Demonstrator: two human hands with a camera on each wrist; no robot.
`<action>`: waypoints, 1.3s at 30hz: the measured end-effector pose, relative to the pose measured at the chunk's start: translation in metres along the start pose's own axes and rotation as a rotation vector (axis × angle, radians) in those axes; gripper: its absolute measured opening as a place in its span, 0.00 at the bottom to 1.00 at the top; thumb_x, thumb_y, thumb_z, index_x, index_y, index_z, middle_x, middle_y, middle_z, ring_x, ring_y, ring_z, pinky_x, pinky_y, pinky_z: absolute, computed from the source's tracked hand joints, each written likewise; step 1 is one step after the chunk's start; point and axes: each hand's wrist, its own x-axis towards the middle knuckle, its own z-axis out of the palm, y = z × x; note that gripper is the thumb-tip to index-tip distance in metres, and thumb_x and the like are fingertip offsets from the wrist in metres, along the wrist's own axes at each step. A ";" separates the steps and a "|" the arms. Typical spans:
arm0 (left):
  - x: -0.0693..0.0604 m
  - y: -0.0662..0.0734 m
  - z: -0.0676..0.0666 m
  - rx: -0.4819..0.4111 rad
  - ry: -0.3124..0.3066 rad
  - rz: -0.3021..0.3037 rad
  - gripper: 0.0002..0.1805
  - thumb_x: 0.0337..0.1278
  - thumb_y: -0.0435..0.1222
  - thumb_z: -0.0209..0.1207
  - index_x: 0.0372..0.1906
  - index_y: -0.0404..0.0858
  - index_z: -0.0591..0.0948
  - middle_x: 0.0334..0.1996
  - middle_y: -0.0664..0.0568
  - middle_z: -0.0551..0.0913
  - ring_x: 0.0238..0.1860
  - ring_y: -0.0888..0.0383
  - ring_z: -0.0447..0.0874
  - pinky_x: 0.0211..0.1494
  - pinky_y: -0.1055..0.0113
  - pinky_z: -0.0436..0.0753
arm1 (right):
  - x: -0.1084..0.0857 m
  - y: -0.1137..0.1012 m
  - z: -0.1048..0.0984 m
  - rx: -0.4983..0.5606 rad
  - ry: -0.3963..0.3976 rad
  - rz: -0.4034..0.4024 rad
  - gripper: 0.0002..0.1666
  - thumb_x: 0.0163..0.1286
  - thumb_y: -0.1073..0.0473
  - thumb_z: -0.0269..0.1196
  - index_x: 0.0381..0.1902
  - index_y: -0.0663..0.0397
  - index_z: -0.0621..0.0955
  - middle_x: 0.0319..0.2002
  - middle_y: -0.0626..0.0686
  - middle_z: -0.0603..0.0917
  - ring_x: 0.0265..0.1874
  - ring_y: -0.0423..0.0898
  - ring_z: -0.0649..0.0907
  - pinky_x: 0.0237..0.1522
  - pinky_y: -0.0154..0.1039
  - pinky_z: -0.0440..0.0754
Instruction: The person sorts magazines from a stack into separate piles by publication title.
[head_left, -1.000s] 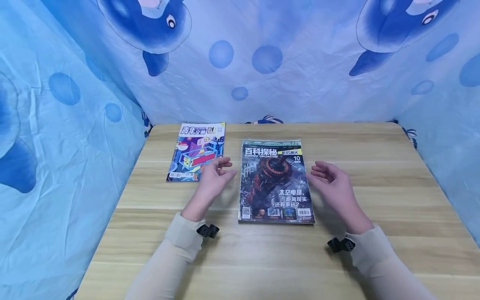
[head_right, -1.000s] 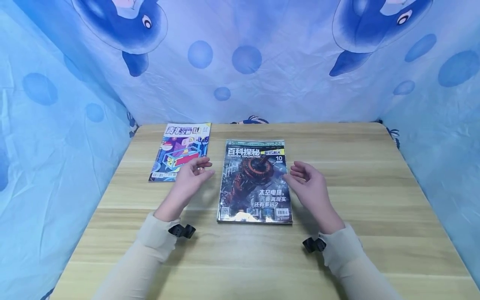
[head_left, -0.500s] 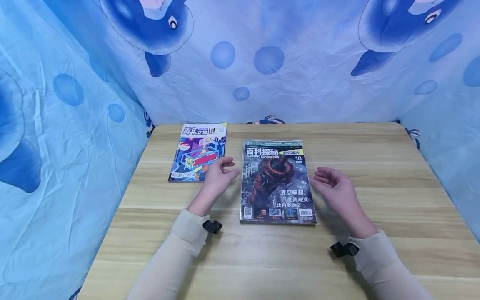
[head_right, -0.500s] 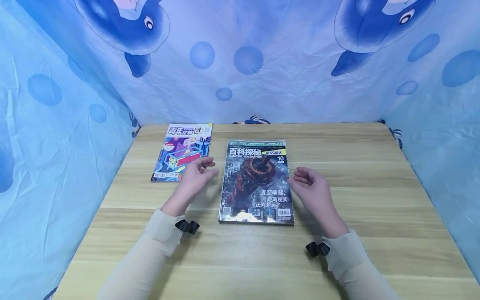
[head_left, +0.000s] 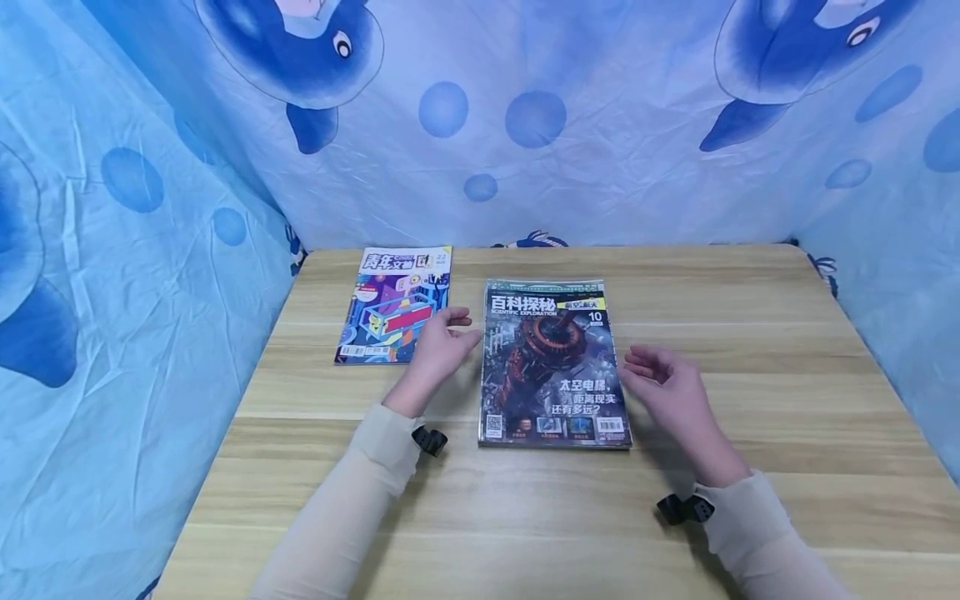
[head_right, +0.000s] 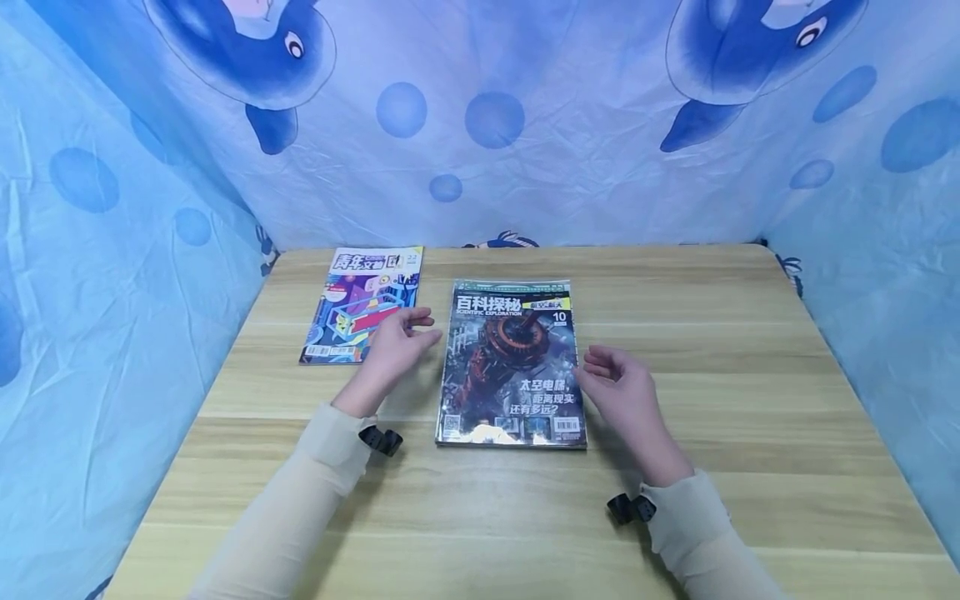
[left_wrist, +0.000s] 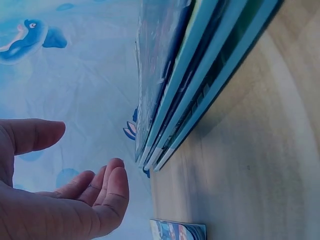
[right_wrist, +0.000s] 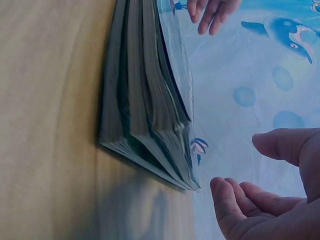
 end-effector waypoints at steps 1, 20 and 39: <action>0.002 0.001 0.000 0.006 -0.001 0.000 0.29 0.63 0.32 0.66 0.66 0.27 0.73 0.58 0.37 0.79 0.46 0.48 0.81 0.45 0.58 0.83 | -0.001 0.001 0.001 0.000 0.000 0.002 0.33 0.71 0.59 0.69 0.66 0.73 0.72 0.59 0.67 0.80 0.57 0.59 0.80 0.49 0.26 0.78; 0.052 0.005 0.007 -0.013 -0.046 -0.090 0.28 0.67 0.33 0.64 0.67 0.26 0.72 0.56 0.39 0.77 0.57 0.44 0.76 0.58 0.54 0.78 | -0.011 0.017 0.005 -0.059 0.019 0.114 0.31 0.69 0.57 0.71 0.63 0.70 0.76 0.52 0.63 0.82 0.50 0.54 0.82 0.45 0.26 0.80; 0.088 0.006 0.018 0.119 -0.026 -0.156 0.23 0.69 0.41 0.64 0.62 0.33 0.77 0.57 0.41 0.78 0.55 0.47 0.79 0.55 0.52 0.80 | -0.013 0.018 0.008 -0.101 -0.014 0.122 0.33 0.62 0.62 0.75 0.60 0.73 0.76 0.49 0.63 0.82 0.43 0.52 0.82 0.41 0.30 0.82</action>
